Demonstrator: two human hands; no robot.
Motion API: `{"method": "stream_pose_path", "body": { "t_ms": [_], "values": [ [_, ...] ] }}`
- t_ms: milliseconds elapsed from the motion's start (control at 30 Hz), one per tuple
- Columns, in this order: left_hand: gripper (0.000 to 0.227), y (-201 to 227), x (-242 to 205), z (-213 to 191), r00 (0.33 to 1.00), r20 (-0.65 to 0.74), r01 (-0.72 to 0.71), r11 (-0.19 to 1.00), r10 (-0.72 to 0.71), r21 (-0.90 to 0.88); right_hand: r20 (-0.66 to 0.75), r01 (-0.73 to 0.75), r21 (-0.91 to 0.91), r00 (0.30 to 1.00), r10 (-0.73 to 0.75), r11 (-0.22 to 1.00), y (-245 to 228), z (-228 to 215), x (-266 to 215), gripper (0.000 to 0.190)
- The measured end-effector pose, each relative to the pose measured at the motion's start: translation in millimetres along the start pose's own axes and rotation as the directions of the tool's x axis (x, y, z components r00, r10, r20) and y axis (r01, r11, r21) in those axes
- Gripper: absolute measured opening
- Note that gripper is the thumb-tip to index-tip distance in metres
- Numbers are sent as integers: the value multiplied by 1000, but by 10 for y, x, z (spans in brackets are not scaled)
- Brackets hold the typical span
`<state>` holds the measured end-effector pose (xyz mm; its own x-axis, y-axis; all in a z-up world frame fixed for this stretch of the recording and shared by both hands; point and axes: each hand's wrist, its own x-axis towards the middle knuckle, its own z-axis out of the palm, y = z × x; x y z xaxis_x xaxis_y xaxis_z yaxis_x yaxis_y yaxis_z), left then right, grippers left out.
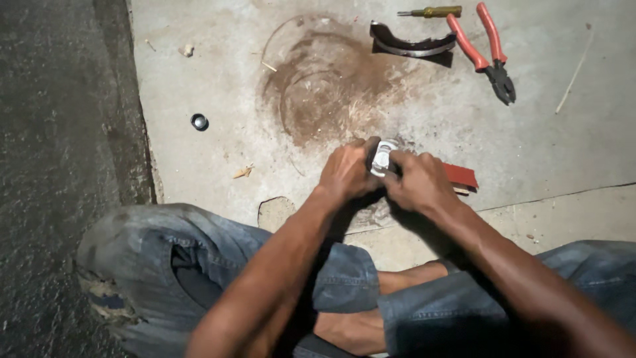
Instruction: The person services a metal piston by hand, using pliers and a screwdriver to remove and replace rings while seated on the floor.
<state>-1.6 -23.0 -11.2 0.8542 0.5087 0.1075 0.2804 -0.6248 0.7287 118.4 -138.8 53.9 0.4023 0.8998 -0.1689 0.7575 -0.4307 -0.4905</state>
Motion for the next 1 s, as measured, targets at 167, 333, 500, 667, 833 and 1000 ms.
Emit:
{"method": "stream_pose_path", "body": {
  "t_ms": [167,333,500,667,833,1000],
  "values": [
    [63,244,-57,-60,974,-33,228,970,-226,87,53,57,41,997,-59,998,122,-88,131,31],
    [97,589,-47,-210,867,40,483,859,-496,171,98,-31,200,995,11,979,398,-486,198,28],
    [101,549,-53,-326,999,-52,28,972,-16,234,140,-93,226,988,62,970,443,-645,201,24],
    [87,535,-52,-256,938,103,290,915,-329,280,127,-127,283,987,94,951,398,-630,157,31],
    [106,648,-42,-336,914,107,347,890,-391,296,13,-75,406,997,76,911,492,-615,242,31],
    [88,573,-19,-370,998,49,22,985,-31,169,88,-20,500,996,-28,866,641,-429,344,19]
  ]
}}
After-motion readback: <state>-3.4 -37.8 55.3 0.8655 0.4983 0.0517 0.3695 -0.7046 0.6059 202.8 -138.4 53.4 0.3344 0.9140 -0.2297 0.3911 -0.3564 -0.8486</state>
